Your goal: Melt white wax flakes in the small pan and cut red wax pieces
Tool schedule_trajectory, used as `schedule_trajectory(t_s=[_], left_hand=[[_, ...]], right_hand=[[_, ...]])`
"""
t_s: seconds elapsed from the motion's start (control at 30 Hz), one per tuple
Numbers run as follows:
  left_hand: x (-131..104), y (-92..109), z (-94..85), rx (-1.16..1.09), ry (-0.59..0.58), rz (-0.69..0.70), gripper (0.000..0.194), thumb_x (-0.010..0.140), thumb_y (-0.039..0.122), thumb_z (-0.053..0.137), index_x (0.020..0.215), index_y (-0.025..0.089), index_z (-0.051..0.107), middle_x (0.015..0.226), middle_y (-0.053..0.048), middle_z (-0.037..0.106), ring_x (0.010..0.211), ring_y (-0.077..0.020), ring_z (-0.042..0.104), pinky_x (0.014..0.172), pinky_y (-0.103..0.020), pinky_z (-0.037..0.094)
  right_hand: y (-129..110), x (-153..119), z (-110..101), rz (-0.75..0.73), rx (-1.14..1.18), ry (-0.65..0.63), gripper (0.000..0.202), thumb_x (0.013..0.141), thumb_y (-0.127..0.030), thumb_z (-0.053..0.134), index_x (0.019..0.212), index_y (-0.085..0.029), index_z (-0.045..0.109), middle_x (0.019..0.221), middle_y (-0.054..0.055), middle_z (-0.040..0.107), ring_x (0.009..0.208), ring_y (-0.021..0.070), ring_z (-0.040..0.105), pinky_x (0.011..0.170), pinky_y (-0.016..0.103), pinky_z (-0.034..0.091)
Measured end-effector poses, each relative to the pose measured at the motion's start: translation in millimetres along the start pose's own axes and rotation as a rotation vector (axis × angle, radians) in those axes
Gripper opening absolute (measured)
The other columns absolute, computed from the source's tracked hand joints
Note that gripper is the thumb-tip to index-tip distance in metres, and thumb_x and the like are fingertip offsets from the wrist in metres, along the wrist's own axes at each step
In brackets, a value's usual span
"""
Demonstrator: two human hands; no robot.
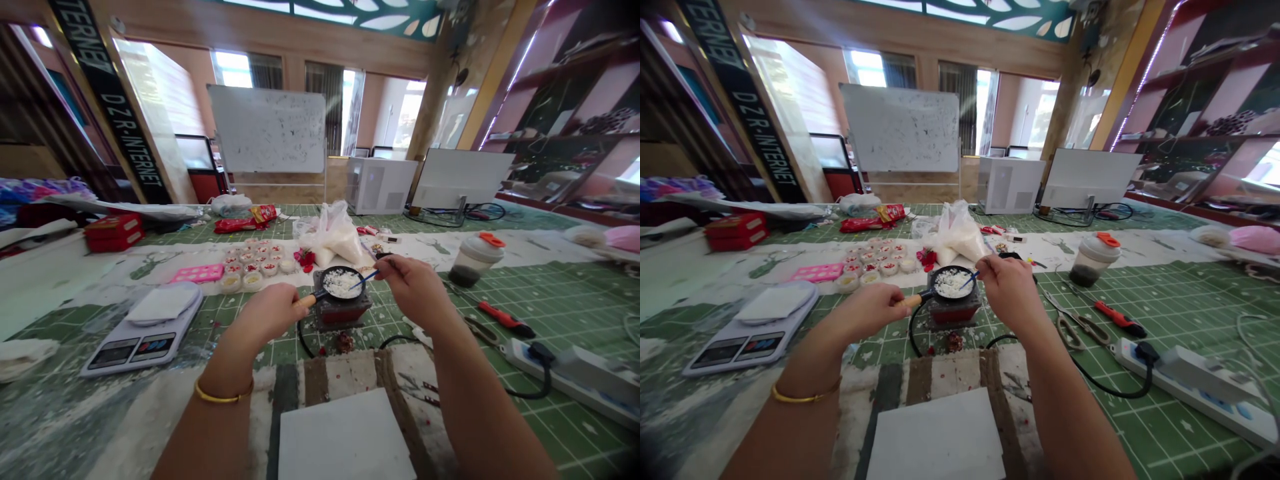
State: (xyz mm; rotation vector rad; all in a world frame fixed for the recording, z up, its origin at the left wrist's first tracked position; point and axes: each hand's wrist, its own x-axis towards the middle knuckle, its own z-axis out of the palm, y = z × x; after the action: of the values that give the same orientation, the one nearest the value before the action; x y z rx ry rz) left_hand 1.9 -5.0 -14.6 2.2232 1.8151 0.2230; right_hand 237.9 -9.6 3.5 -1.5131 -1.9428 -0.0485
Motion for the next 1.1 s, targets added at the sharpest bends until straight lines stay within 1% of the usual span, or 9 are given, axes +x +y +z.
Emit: schedule_trajectory(t_s=[0.13, 0.33, 0.43, 0.53, 0.67, 0.8, 0.87, 1.0, 1.1], left_hand=[[0.1, 0.0, 0.4, 0.007, -0.004, -0.002, 0.034, 0.072, 0.049, 0.044, 0.065, 0.019, 0.059, 0.065, -0.003, 0.062, 0.059, -0.0173, 0.055, 0.048, -0.027, 0.028], [-0.7, 1.4, -1.6, 0.013, -0.01, -0.02, 0.03, 0.071, 0.045, 0.046, 0.069, 0.019, 0.061, 0.067, -0.003, 0.063, 0.061, -0.0171, 0.056, 0.048, -0.026, 0.028], [-0.8, 2.5, -1.7, 0.019, -0.014, -0.028, 0.029, 0.07, 0.045, 0.047, 0.068, 0.02, 0.061, 0.067, -0.003, 0.063, 0.061, -0.0176, 0.055, 0.048, -0.026, 0.028], [-0.7, 3.2, -1.1, 0.021, -0.02, -0.03, 0.03, 0.07, 0.046, 0.047, 0.069, 0.02, 0.061, 0.067, -0.003, 0.063, 0.06, -0.0175, 0.055, 0.048, -0.026, 0.028], [-0.7, 2.8, -0.7, 0.021, -0.02, -0.034, 0.031, 0.07, 0.047, 0.047, 0.069, 0.019, 0.061, 0.067, -0.004, 0.063, 0.06, -0.0176, 0.055, 0.048, -0.027, 0.028], [-0.4, 1.3, -0.7, 0.019, -0.014, -0.031, 0.03, 0.07, 0.046, 0.047, 0.071, 0.02, 0.062, 0.069, -0.003, 0.063, 0.062, -0.0178, 0.056, 0.049, -0.027, 0.029], [0.2, 1.0, -0.5, 0.02, -0.012, -0.032, 0.029, 0.069, 0.046, 0.048, 0.071, 0.02, 0.062, 0.069, -0.003, 0.064, 0.062, -0.0179, 0.056, 0.049, -0.027, 0.029], [1.2, 1.3, -0.1, 0.021, -0.013, -0.033, 0.03, 0.069, 0.046, 0.048, 0.068, 0.019, 0.061, 0.068, -0.004, 0.063, 0.061, -0.018, 0.056, 0.049, -0.027, 0.029], [0.7, 1.2, -0.7, 0.017, -0.015, -0.031, 0.03, 0.069, 0.046, 0.048, 0.069, 0.019, 0.062, 0.068, -0.003, 0.064, 0.062, -0.0177, 0.056, 0.049, -0.027, 0.029]], right_hand=[[-1.3, 0.4, 6.3, -0.022, 0.058, -0.094, 0.027, 0.087, -0.031, 0.04, 0.083, -0.022, 0.065, 0.075, 0.0, 0.068, 0.073, 0.0159, 0.059, 0.07, 0.026, 0.036], [11.6, 5.2, 7.6, 0.031, -0.073, 0.028, 0.027, 0.087, -0.032, 0.04, 0.086, -0.021, 0.065, 0.075, 0.003, 0.068, 0.075, 0.019, 0.059, 0.072, 0.029, 0.035], [9.5, 3.3, 3.8, 0.033, -0.112, -0.04, 0.027, 0.087, -0.031, 0.041, 0.082, -0.022, 0.065, 0.071, 0.002, 0.068, 0.076, 0.0197, 0.059, 0.076, 0.032, 0.034], [1.6, 0.1, 4.4, -0.022, -0.031, -0.089, 0.026, 0.088, -0.032, 0.041, 0.083, -0.023, 0.065, 0.076, 0.0, 0.069, 0.078, 0.0174, 0.059, 0.078, 0.031, 0.033], [-0.6, 0.6, 9.4, -0.036, -0.044, -0.099, 0.027, 0.089, -0.032, 0.04, 0.092, -0.023, 0.065, 0.08, 0.002, 0.069, 0.082, 0.0178, 0.06, 0.083, 0.033, 0.031], [3.7, 1.7, 6.2, 0.021, -0.139, -0.065, 0.027, 0.088, -0.031, 0.04, 0.087, -0.021, 0.066, 0.075, 0.003, 0.068, 0.079, 0.0199, 0.059, 0.083, 0.036, 0.032], [1.5, -0.1, 3.0, 0.009, -0.086, -0.058, 0.026, 0.087, -0.032, 0.042, 0.083, -0.022, 0.066, 0.074, 0.002, 0.069, 0.078, 0.019, 0.06, 0.082, 0.033, 0.033], [-6.2, -3.1, 4.6, -0.072, 0.07, -0.134, 0.025, 0.088, -0.031, 0.041, 0.088, -0.023, 0.065, 0.078, 0.0, 0.07, 0.079, 0.016, 0.061, 0.078, 0.028, 0.036], [-2.6, -0.7, 8.4, -0.033, 0.0, -0.115, 0.025, 0.087, -0.03, 0.042, 0.089, -0.023, 0.066, 0.078, 0.002, 0.07, 0.079, 0.0175, 0.061, 0.079, 0.031, 0.035]])
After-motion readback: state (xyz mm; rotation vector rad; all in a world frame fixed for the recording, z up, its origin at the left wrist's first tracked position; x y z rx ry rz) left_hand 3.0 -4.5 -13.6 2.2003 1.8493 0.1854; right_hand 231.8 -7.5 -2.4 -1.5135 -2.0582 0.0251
